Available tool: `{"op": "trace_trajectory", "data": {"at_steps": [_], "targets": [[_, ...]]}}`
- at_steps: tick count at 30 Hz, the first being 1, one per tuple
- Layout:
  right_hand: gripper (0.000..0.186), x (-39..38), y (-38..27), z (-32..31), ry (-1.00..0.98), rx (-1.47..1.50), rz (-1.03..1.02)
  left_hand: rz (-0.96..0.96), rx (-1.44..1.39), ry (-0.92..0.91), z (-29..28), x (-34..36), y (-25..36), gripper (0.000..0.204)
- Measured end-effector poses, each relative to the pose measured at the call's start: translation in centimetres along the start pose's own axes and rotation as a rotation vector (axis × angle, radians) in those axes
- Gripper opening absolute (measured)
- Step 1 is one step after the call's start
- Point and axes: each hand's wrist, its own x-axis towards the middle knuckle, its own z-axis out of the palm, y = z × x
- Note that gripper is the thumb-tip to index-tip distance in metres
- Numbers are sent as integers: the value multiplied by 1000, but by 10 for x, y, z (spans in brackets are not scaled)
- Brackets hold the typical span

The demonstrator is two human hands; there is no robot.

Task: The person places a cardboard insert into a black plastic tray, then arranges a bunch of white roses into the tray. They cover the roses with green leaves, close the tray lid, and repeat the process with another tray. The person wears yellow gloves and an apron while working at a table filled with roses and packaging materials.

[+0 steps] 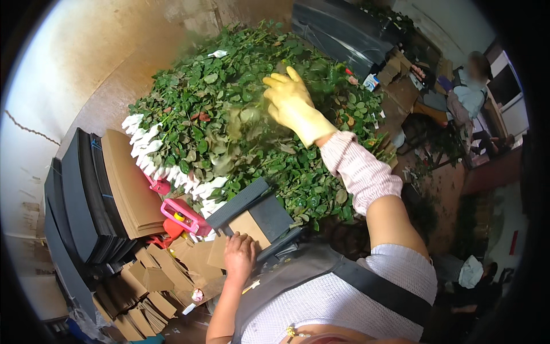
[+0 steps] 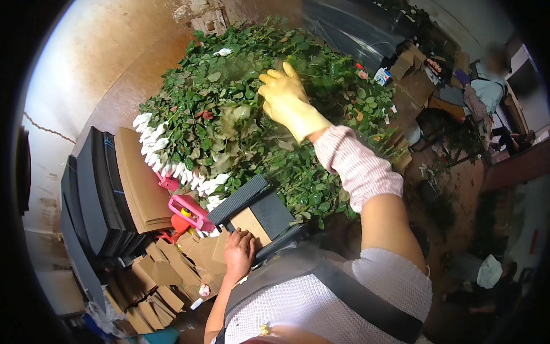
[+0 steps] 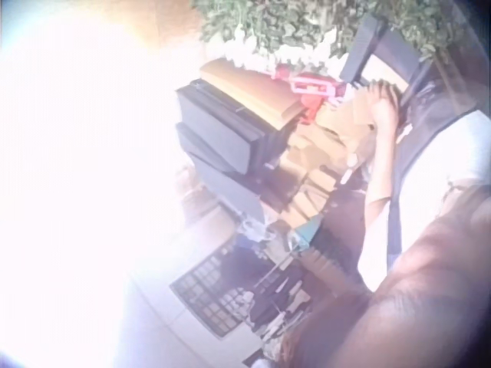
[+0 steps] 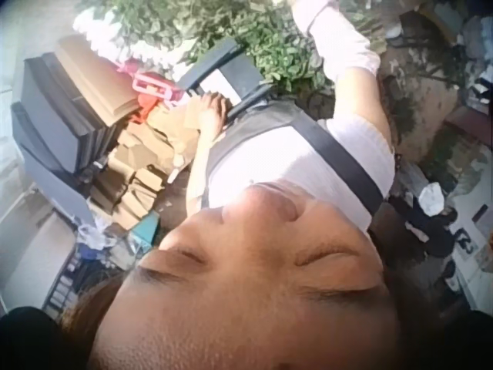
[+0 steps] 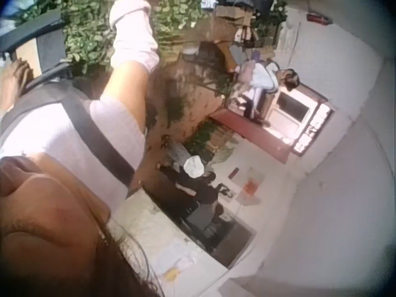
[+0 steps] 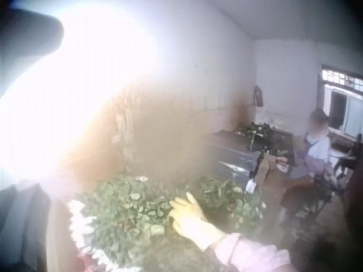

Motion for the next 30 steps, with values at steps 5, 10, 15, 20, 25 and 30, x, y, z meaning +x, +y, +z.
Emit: {"op": "trace_trajectory", "data": {"at_steps": [5, 10, 15, 20, 25, 30], "targets": [[21, -10, 17, 10, -212, 171, -86, 43, -31, -27, 0, 6, 2, 20], [26, -36, -4, -43, 486, 320, -302, 63, -22, -11, 2, 0, -9, 23], [13, -91, -25, -75, 8, 277, -458, 24, -121, -97, -3, -10, -25, 52], [6, -184, -25, -33, -399, 387, -449, -101, -322, -164, -7, -8, -34, 95], [7, -214, -10, -8, -630, 299, -373, -110, -420, -176, -8, -9, -37, 102], [13, -226, -11, 12, -674, 253, -359, -49, -371, -225, -15, -7, -35, 56]]}}
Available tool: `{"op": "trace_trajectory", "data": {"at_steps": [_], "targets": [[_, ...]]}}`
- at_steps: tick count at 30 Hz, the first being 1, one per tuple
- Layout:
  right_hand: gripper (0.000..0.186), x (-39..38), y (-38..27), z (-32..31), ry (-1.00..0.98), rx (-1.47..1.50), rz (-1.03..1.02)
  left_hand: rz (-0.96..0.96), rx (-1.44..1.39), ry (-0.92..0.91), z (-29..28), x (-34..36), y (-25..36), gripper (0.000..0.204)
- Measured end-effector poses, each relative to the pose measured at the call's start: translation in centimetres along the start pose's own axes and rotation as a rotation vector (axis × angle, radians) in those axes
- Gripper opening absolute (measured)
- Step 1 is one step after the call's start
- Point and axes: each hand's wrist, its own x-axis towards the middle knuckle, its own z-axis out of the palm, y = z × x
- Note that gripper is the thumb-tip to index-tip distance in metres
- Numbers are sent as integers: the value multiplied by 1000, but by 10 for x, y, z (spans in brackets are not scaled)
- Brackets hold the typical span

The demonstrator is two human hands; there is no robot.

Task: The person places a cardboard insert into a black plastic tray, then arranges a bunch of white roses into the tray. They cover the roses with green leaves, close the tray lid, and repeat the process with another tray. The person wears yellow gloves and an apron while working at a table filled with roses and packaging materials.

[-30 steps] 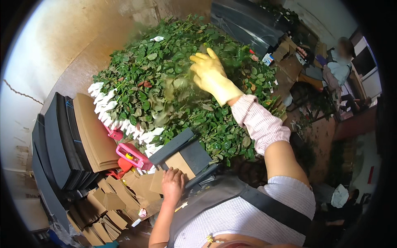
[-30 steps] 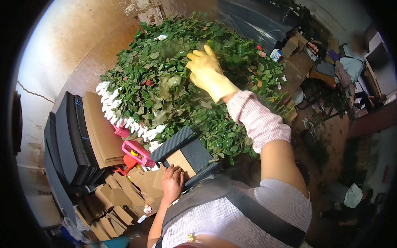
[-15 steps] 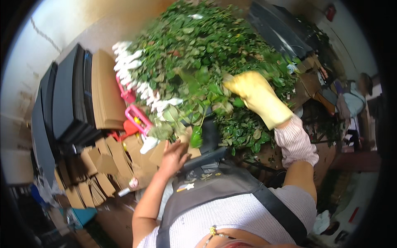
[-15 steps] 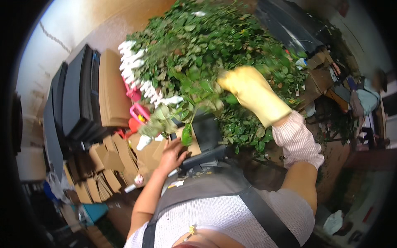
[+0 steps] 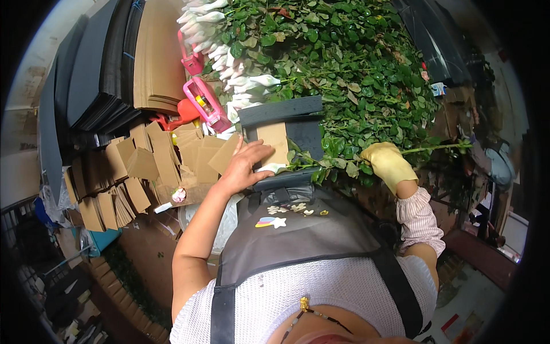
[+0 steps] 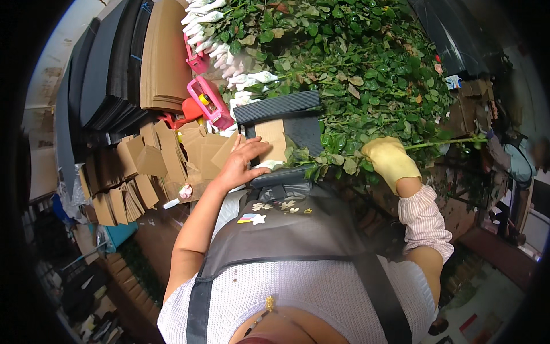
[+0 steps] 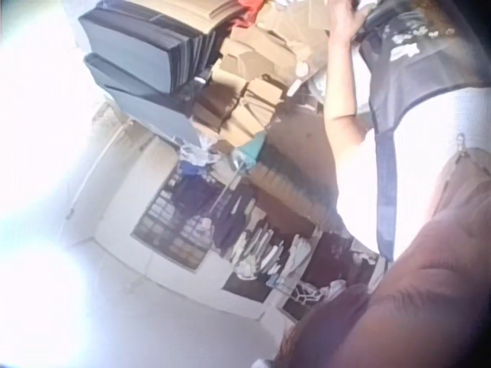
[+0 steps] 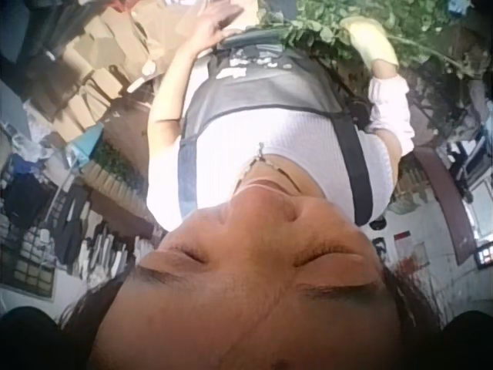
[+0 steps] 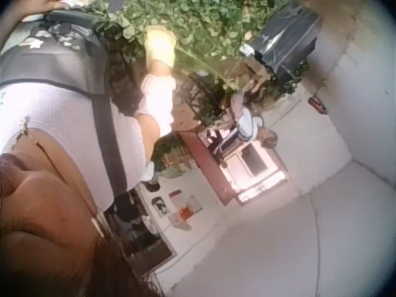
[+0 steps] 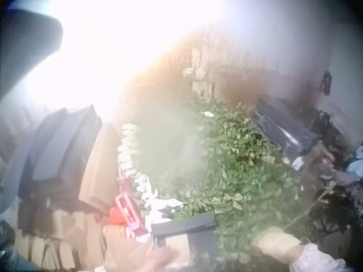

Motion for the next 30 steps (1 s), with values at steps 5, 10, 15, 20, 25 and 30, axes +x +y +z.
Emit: {"op": "trace_trajectory", "data": {"at_steps": [5, 10, 15, 20, 25, 30], "targets": [[22, 35, 17, 24, -218, 96, 9, 82, 79, -22, 5, 0, 3, 32], [40, 44, 47, -55, 87, 404, 41, 34, 108, -83, -1, 4, 16, 31], [73, 147, 42, -48, 411, -230, 16, 27, 94, -84, -3, 6, 19, 32], [51, 264, 45, -56, 189, -342, 56, 17, 124, -79, 0, 5, 20, 30], [46, 296, 31, -6, 210, -299, 111, 11, 119, -76, 1, 3, 16, 29], [59, 290, 53, -77, -54, -43, -26, 42, 119, -53, 3, 4, 14, 29]]}}
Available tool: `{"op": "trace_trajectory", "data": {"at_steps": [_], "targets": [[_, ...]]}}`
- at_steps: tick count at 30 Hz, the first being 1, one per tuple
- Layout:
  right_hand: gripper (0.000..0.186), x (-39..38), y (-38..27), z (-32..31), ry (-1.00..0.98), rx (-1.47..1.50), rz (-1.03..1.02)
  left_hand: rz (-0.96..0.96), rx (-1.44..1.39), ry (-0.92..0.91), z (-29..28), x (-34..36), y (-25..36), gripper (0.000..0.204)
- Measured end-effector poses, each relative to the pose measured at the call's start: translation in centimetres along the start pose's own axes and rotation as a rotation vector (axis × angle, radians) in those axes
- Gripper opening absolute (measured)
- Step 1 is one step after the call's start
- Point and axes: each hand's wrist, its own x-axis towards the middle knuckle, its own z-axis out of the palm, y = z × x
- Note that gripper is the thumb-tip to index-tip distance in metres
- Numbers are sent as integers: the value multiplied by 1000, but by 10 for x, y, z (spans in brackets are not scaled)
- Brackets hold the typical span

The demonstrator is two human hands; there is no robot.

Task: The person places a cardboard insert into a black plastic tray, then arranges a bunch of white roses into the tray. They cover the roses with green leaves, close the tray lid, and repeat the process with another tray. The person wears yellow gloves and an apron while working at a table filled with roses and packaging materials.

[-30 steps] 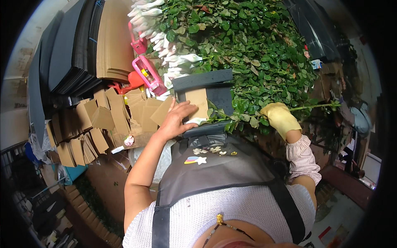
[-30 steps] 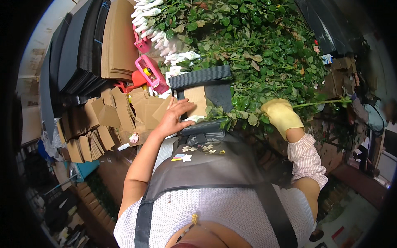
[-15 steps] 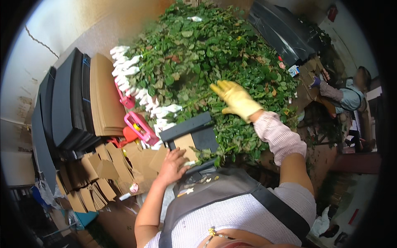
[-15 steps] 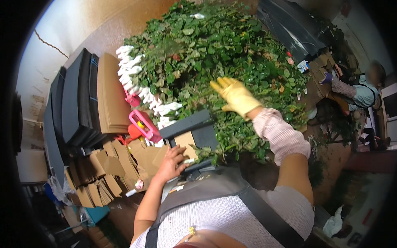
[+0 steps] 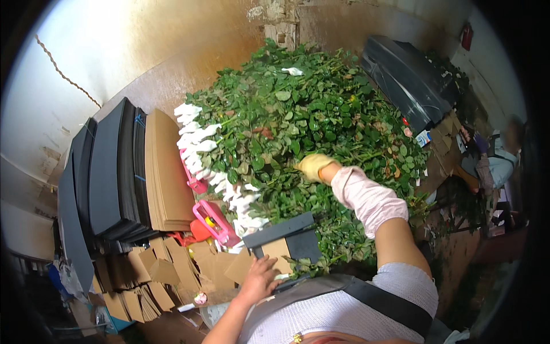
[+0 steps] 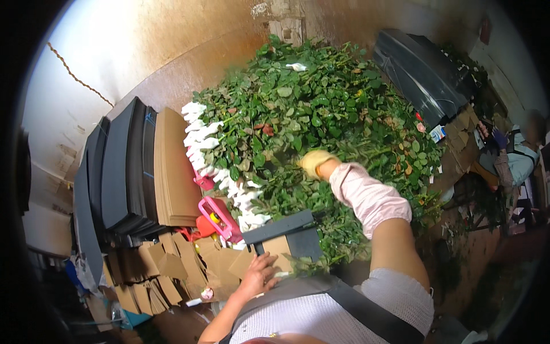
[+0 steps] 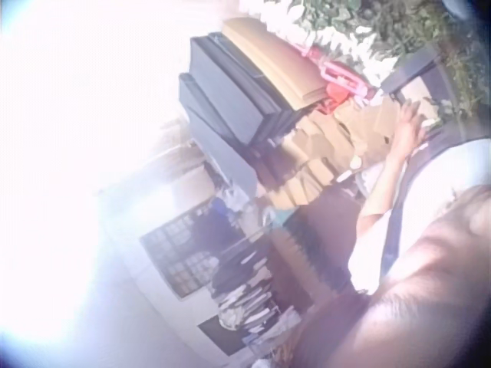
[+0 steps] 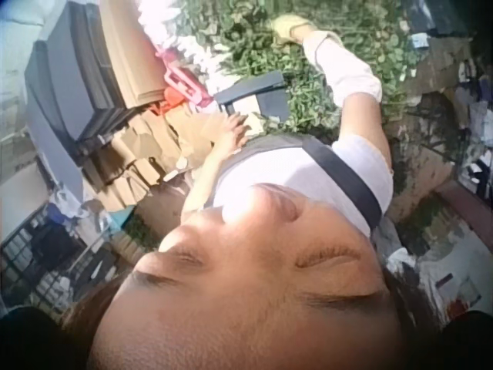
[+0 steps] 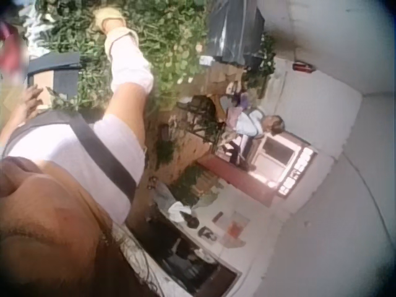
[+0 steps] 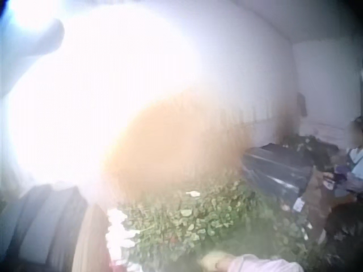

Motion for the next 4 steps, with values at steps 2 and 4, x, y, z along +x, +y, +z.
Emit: {"op": "trace_trajectory", "data": {"at_steps": [2, 4], "targets": [[42, -16, -14, -97, 44, 114, -81, -12, 18, 2, 5, -2, -7, 29], [48, 27, -9, -136, 365, 268, -30, -40, -1, -55, 14, -1, -19, 29]]}}
